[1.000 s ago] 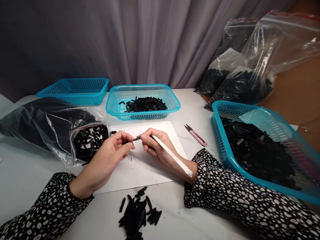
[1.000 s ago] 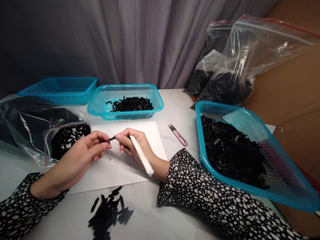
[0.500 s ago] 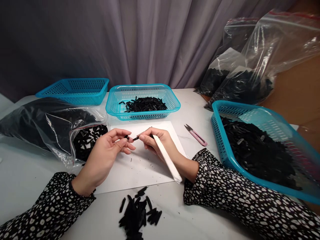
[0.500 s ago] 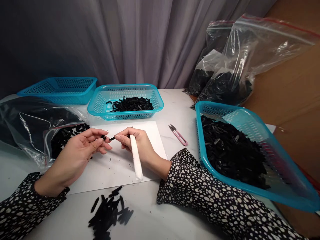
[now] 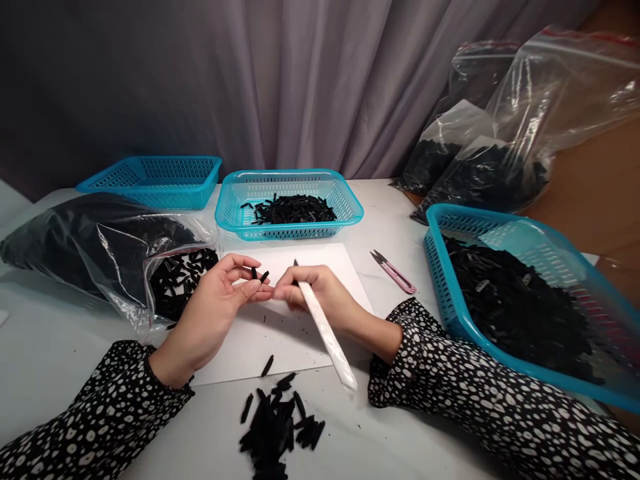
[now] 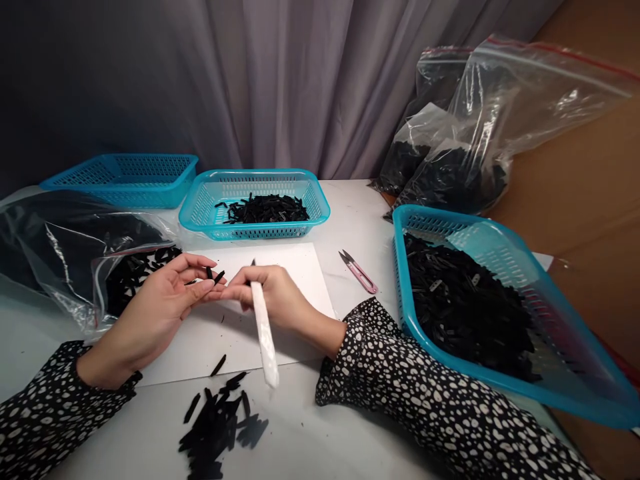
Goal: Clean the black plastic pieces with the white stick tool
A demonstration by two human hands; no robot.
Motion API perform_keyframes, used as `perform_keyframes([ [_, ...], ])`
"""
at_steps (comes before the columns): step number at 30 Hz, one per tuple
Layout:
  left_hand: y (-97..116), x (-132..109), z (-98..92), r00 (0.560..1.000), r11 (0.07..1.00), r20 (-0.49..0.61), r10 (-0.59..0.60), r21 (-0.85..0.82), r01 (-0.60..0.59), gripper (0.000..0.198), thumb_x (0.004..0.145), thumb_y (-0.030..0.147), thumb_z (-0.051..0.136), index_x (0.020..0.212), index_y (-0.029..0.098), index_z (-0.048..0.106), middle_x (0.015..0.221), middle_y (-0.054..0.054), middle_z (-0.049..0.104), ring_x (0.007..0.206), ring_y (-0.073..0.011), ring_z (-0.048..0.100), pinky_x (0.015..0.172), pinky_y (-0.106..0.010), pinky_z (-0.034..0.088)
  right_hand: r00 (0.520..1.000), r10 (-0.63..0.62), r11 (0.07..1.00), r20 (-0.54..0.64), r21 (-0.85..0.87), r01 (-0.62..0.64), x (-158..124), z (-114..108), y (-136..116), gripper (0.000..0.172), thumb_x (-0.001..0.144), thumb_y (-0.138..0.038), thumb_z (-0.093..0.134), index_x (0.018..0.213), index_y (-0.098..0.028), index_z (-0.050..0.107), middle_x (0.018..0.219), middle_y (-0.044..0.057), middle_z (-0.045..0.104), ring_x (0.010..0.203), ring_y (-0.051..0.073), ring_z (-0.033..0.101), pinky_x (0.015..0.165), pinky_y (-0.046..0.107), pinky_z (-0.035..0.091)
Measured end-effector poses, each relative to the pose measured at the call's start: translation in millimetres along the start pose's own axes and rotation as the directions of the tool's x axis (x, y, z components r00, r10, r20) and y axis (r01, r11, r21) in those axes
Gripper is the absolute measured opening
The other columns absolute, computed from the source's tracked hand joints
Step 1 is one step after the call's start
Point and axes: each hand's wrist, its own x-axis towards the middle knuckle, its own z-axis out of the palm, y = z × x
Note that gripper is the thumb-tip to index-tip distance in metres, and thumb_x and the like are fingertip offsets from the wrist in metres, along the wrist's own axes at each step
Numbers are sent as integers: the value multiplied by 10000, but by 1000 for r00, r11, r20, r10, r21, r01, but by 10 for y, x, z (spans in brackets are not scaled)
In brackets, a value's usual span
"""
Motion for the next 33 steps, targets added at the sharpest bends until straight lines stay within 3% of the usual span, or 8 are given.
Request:
perform_keyframes([
  [2, -4, -3, 3, 1000, 1000, 12, -5, 0, 5, 316, 779, 308, 785, 1003, 196, 592, 804, 35, 708, 760, -154, 771, 762, -256, 571, 988, 35, 997, -148, 79, -24, 39, 3, 33, 337, 809, -471, 763, 691, -171, 665, 534, -45, 527, 493, 94, 406, 498, 244, 328],
  [5, 10, -20, 18, 1000, 1000, 28, -12, 17, 12, 329, 787, 325, 777, 1015, 189, 584, 759, 29, 717, 734, -156, 766, 738, -256, 578, 976, 86, 987, -202, 151, -56, 61, 10, 73, 391, 771, -528, 784, 694, -169, 647, 529, -43, 529, 461, 82, 371, 450, 234, 277],
  [14, 61, -74, 60, 997, 999, 80, -5, 37, 2, 314, 805, 323, 773, 1012, 184, 583, 680, 36, 727, 647, -133, 737, 686, -244, 581, 973, 172, 927, -152, 360, -108, 37, 61, 107, 382, 743, -502, 815, 744, -157, 650, 541, -46, 549, 393, 41, 305, 382, 216, 159],
  [33, 99, -84, 60, 989, 1000, 146, -7, 31, 2, 258, 848, 312, 744, 1026, 194, 601, 655, 23, 730, 638, -123, 687, 673, -233, 530, 960, 223, 910, -170, 390, -142, 4, 123, -45, 401, 690, -492, 852, 687, -161, 626, 507, -65, 540, 376, 27, 256, 379, 216, 137],
])
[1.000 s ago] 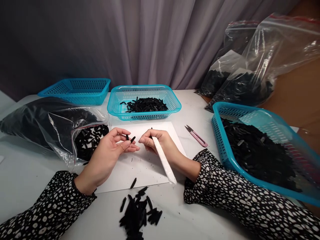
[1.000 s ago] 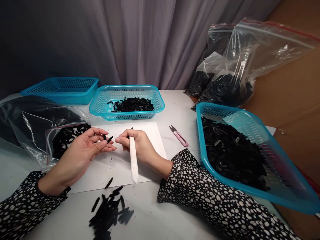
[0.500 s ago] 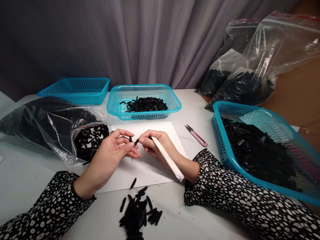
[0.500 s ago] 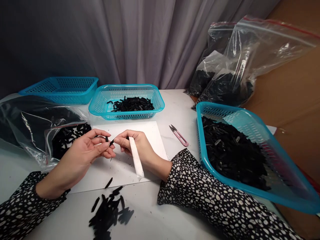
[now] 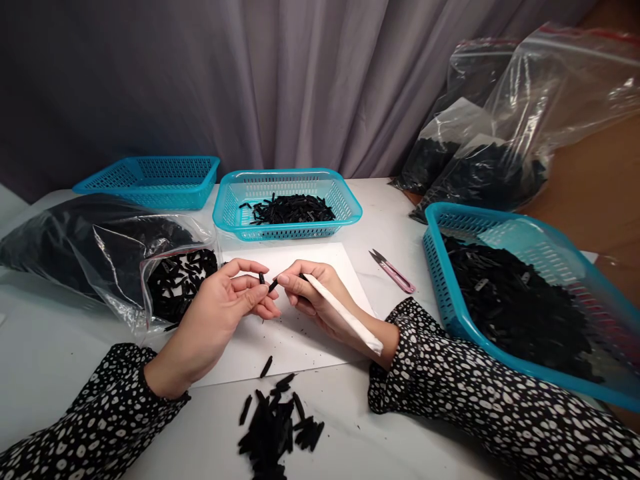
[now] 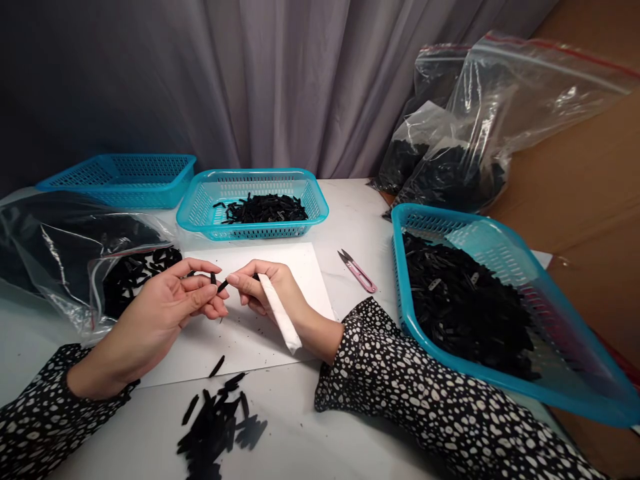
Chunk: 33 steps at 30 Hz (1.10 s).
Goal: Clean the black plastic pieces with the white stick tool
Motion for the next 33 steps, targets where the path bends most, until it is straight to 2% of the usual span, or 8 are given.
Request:
perform_keyframes([
  [6, 17, -13, 16, 1000, 1000, -3, -6, -30, 6, 255, 822, 301, 764, 1001, 192, 618, 625, 21, 711, 602, -132, 660, 646, -249, 513, 1000, 4, 1000, -5, 17, -4, -23, 29, -42, 391, 687, -466, 856, 656, -163, 610, 500, -69, 523, 391, 30, 251, 387, 218, 121],
  [14, 36, 5, 17, 998, 999, -70, 8, -52, -11, 322, 825, 348, 770, 1069, 164, 671, 649, -1, 742, 583, -119, 662, 583, -209, 521, 997, 3, 996, 75, 85, -9, -11, -24, -18, 299, 740, -398, 837, 873, -157, 720, 538, -74, 520, 417, 31, 245, 417, 222, 131],
  [23, -24, 7, -5, 999, 994, -26, 27, -102, -29, 309, 825, 357, 789, 1071, 191, 704, 779, -32, 797, 744, -166, 754, 710, -257, 599, 999, -22, 996, 31, 84, 19, -2, -39, -7, 265, 769, -375, 810, 902, -161, 728, 552, -72, 504, 435, 39, 242, 427, 230, 133],
  [29, 26, -6, 31, 997, 996, -80, 4, -90, -11, 327, 765, 338, 826, 1030, 184, 712, 798, -43, 791, 707, -183, 742, 683, -294, 597, 998, -55, 996, -29, 73, 57, 13, -85, 19, 282, 803, -395, 786, 941, -158, 719, 561, -79, 455, 446, 46, 234, 424, 232, 132],
  [33, 45, -3, 37, 996, 998, -86, 9, -66, -15, 336, 751, 339, 834, 1028, 188, 719, 784, -40, 781, 693, -182, 729, 654, -287, 578, 996, -85, 995, -27, 52, 87, 18, -105, 43, 272, 832, -399, 764, 960, -163, 715, 592, -75, 457, 453, 46, 237, 425, 228, 136],
])
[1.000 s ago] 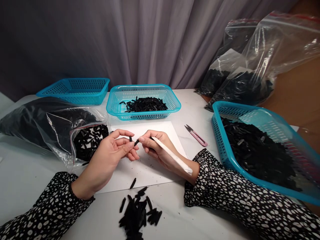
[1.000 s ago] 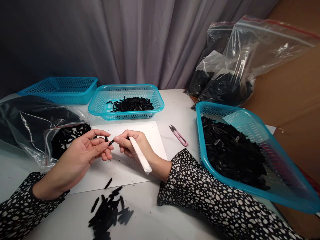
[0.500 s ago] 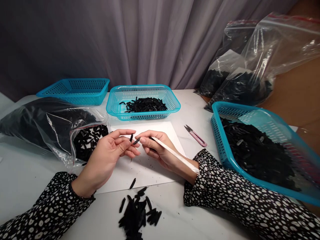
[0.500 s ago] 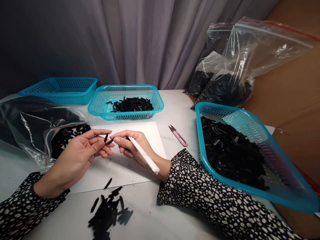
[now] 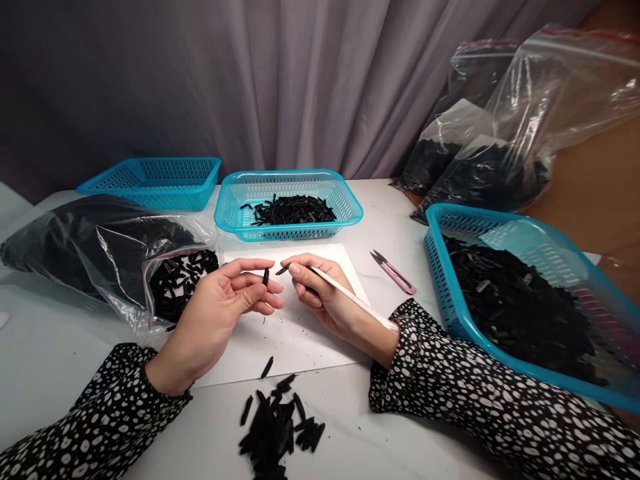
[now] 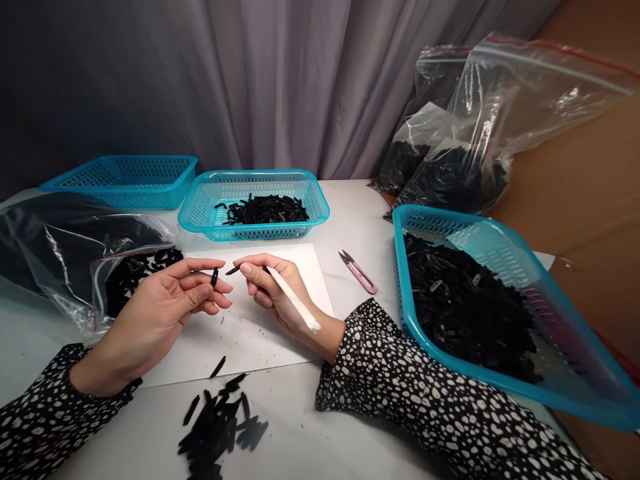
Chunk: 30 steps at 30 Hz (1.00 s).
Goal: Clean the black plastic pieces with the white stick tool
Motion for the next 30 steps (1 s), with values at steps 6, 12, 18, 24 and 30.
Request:
perform_keyframes([
  [6, -35, 18, -31, 997, 994, 16, 78, 72, -79, 304, 723, 300, 865, 984, 197, 749, 661, 14, 708, 603, -133, 660, 589, -237, 520, 1000, -8, 1000, 18, 8, 8, 0, -5, -1, 253, 845, -392, 759, 948, -166, 712, 608, -70, 462, 456, 44, 253, 427, 223, 139],
  [12, -64, 22, -65, 994, 991, 13, 104, 87, -105, 317, 689, 292, 884, 964, 199, 755, 671, 17, 687, 588, -138, 658, 543, -240, 514, 1000, 2, 1000, 9, 4, -2, 3, -14, 12, 281, 825, -407, 774, 957, -167, 712, 589, -73, 461, 451, 48, 251, 422, 221, 141],
  [18, -70, 24, -62, 995, 991, 10, 101, 83, -102, 311, 672, 268, 878, 945, 203, 744, 683, 10, 696, 597, -156, 675, 549, -255, 527, 1000, -3, 1000, 12, 12, 3, 6, -20, 29, 291, 815, -401, 784, 971, -166, 712, 588, -73, 464, 446, 48, 241, 420, 227, 133],
  [24, 78, 25, -135, 991, 913, 125, 51, 397, -97, 126, 744, 241, 767, 862, 225, 726, 698, -1, 700, 619, -171, 652, 573, -261, 506, 1000, -16, 999, -5, 37, 16, 8, -6, 20, 267, 818, -383, 785, 960, -165, 725, 597, -68, 475, 459, 47, 268, 425, 223, 141],
  [30, 120, -84, -172, 928, 665, 372, -5, 695, -275, 103, 797, 211, 661, 791, 259, 752, 705, 2, 734, 619, -188, 639, 576, -259, 455, 1000, 14, 1000, -6, 21, -14, -4, 13, -8, 286, 809, -398, 787, 956, -162, 725, 564, -71, 480, 443, 43, 247, 423, 225, 140],
])
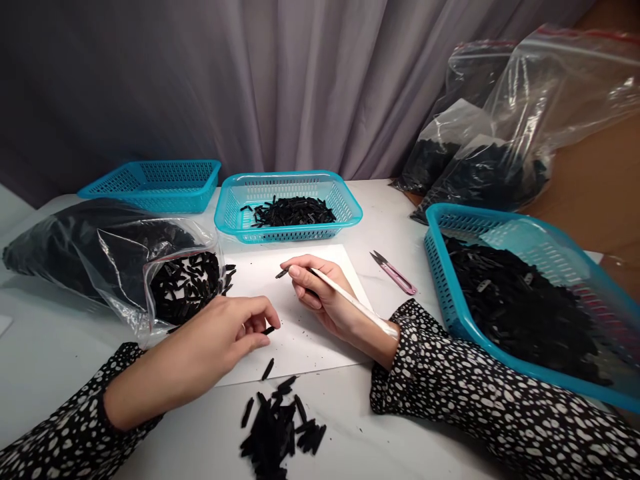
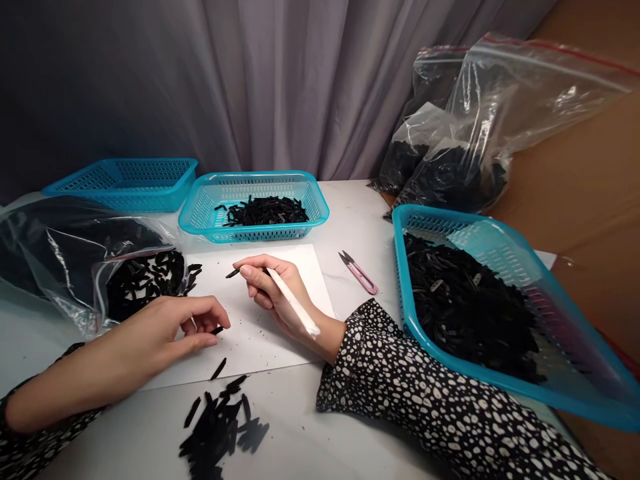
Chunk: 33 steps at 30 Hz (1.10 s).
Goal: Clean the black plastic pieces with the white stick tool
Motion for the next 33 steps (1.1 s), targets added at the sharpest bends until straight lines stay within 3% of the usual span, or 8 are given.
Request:
perform_keyframes([
  [3, 63, -37, -71, 995, 999, -90, 36, 42, -32, 105, 798, 245, 666, 796, 268, 768, 681, 1, 734, 599, -198, 635, 547, -265, 438, 1000, -2, 1000, -9, 1, 2, 1, 13, -6, 294, 795, -398, 794, 952, -159, 724, 569, -67, 494, 438, 39, 247, 422, 225, 134],
  [6, 188, 13, -315, 949, 990, -309, 63, 139, -21, 125, 825, 314, 661, 836, 261, 774, 708, -22, 747, 608, -217, 641, 553, -292, 446, 1000, 7, 1000, -2, 13, -7, 8, 31, 6, 308, 777, -401, 805, 944, -154, 727, 574, -62, 502, 437, 36, 246, 422, 227, 122],
  [11, 307, 576, -671, 857, 908, -489, 164, 415, 63, 127, 806, 175, 695, 918, 224, 728, 772, -29, 746, 738, -234, 678, 706, -328, 483, 999, 17, 999, 34, 36, -18, 9, 66, 26, 324, 744, -407, 827, 917, -150, 732, 549, -63, 490, 441, 39, 247, 428, 232, 112],
  [15, 269, 1009, -592, 849, 900, -500, 171, 429, 72, 103, 790, 93, 684, 820, 189, 704, 872, -90, 754, 902, -276, 695, 856, -376, 497, 999, -10, 999, 35, 45, 8, 5, 77, -4, 336, 723, -403, 842, 912, -146, 735, 536, -64, 489, 444, 44, 267, 430, 233, 113],
  [19, 284, 770, -324, 848, 918, -489, 202, 396, 9, 177, 932, 181, 543, 809, 198, 670, 851, -69, 731, 859, -242, 690, 816, -363, 515, 999, -32, 998, 24, 48, 31, 12, 68, -45, 325, 727, -399, 833, 913, -151, 737, 552, -65, 498, 441, 40, 258, 433, 232, 112],
  [21, 267, 505, -183, 858, 949, -482, 178, 315, -19, 240, 992, 294, 473, 863, 207, 655, 723, -18, 692, 682, -197, 674, 682, -331, 534, 999, -39, 998, 23, 51, 38, 14, 69, -49, 313, 734, -396, 825, 913, -154, 737, 559, -64, 507, 438, 38, 254, 433, 230, 113],
  [25, 127, 110, 63, 895, 940, -445, -34, -319, -122, 229, 767, 314, 793, 940, 214, 680, 880, -18, 747, 863, -196, 726, 778, -303, 593, 998, -48, 997, 42, 56, 45, -14, 100, -21, 306, 742, -400, 818, 911, -156, 742, 546, -67, 508, 429, 37, 261, 422, 224, 126],
  [33, -20, -41, 293, 849, 739, -471, -241, -655, -154, 150, 735, 218, 834, 831, 192, 721, 732, 11, 745, 664, -136, 728, 670, -227, 602, 995, 45, 999, 88, 21, -47, -141, 177, 25, 303, 755, -426, 818, 867, -161, 724, 517, -73, 516, 392, 28, 263, 388, 208, 134],
])
